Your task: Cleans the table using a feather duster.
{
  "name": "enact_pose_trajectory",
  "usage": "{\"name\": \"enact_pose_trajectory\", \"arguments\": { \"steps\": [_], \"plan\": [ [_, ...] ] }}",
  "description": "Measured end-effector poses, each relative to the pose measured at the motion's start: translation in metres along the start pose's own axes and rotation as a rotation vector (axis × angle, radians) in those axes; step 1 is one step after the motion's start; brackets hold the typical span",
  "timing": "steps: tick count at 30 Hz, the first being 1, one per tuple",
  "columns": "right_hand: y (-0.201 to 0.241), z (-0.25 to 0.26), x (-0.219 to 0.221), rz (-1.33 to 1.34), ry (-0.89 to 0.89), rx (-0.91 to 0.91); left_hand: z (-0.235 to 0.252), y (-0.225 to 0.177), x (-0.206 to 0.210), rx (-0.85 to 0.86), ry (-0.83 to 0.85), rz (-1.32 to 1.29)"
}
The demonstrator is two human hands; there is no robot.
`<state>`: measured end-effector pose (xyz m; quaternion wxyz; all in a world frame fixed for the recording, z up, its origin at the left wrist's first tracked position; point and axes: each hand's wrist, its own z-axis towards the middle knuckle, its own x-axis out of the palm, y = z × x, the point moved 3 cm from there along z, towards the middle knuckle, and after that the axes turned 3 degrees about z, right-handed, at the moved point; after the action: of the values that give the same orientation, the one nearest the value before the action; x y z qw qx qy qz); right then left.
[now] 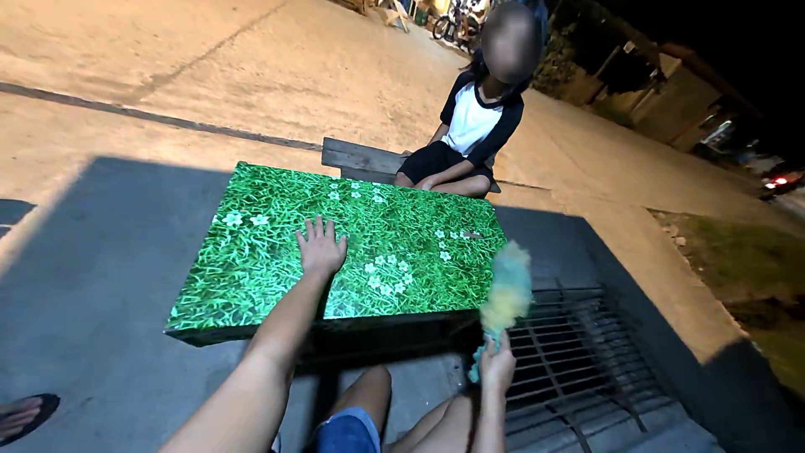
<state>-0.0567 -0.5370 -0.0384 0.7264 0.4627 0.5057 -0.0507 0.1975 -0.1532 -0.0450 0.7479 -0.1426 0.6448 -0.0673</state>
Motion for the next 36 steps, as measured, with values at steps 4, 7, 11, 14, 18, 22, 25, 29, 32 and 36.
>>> {"name": "enact_pose_trajectory", "arguments": {
  "steps": [4,7,11,14,18,22,25,29,32,36],
  "plan": [
    [0.047,-0.084,0.033,0.092,0.291,-0.31,-0.003,-0.001,-0.004,0.011,-0.007,-0.024],
    [0.06,-0.135,0.049,0.234,0.506,-0.477,-0.005,-0.001,-0.007,0.016,0.023,0.01],
    [0.043,-0.095,0.039,0.245,0.407,-0.397,-0.005,0.0,-0.007,0.019,0.028,0.006],
    [0.015,-0.026,0.015,0.124,0.116,-0.159,-0.001,0.001,-0.002,0.005,0.0,0.004],
    [-0.009,0.022,-0.002,0.026,-0.042,0.138,0.0,0.001,0.0,-0.003,0.01,0.011],
    [0.036,-0.011,0.02,-0.037,0.094,-0.034,0.001,0.0,0.001,-0.006,0.004,0.005],
    [0.082,-0.07,0.047,-0.055,0.349,-0.259,-0.001,0.001,0.0,-0.01,0.003,-0.001],
    [0.128,-0.111,0.071,-0.002,0.603,-0.481,-0.004,-0.001,-0.006,0.011,0.06,0.026],
    [0.156,-0.079,0.083,0.127,0.507,-0.442,-0.003,0.002,-0.004,0.027,0.016,0.014],
    [0.178,-0.028,0.108,0.293,0.569,-0.412,-0.006,0.004,-0.005,0.018,-0.026,-0.068]
  ]
}}
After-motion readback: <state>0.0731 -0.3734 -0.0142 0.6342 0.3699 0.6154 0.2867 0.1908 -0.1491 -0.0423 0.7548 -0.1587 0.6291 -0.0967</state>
